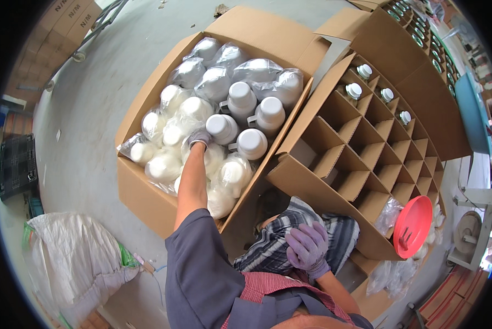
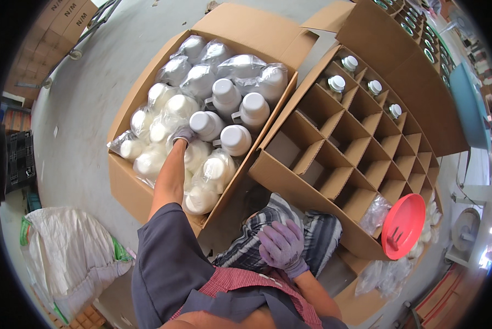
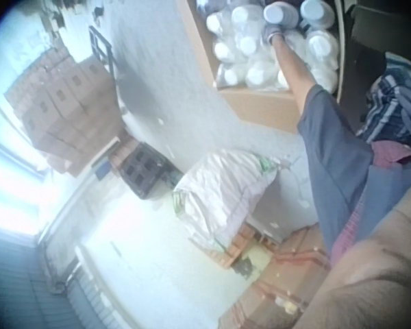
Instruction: The person assembles and packs plastic bottles by inserting a inner components, placing them into a larger container, and then organizing the containers into a cardboard box.
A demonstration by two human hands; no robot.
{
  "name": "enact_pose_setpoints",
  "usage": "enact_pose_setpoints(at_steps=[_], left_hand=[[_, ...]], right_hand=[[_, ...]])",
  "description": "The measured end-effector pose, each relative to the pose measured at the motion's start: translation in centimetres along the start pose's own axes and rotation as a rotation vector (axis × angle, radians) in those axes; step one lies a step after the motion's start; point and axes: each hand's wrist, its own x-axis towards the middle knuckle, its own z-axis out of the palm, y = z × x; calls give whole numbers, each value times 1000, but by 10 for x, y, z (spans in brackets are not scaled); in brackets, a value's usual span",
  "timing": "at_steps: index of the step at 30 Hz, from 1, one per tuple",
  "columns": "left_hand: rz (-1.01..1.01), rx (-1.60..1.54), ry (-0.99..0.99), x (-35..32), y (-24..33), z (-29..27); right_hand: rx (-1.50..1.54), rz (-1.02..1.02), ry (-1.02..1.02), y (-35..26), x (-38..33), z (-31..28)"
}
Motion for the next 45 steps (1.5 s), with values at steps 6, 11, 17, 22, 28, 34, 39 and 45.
enact_pose_setpoints(at_steps=[6, 11, 17, 22, 28, 34, 39, 45], left_hand=[[128, 140, -7, -9, 7, -8], [222, -50, 14, -65, 21, -66], [479, -631, 201, -153, 36, -92], [592, -318, 501, -175, 10, -64], [686, -499, 611, -219, 32, -77], [941, -499, 743, -300, 73, -88], [1101, -632, 735, -331, 102, -93], [817, -1364, 70, -388, 140, -115]], right_hand=[[0, 13, 43, -1, -6, -3], [45, -3, 55, 0, -11, -2], [122, 106, 63, -5, 8, -8], [261, 242, 103, -14, 50, -5], [320, 309, 123, -2, 57, 8], [571, 450, 281, -22, 79, -5], [429, 379, 370, -15, 57, -20], [-349, 91, 530, 47, -32, -113]])
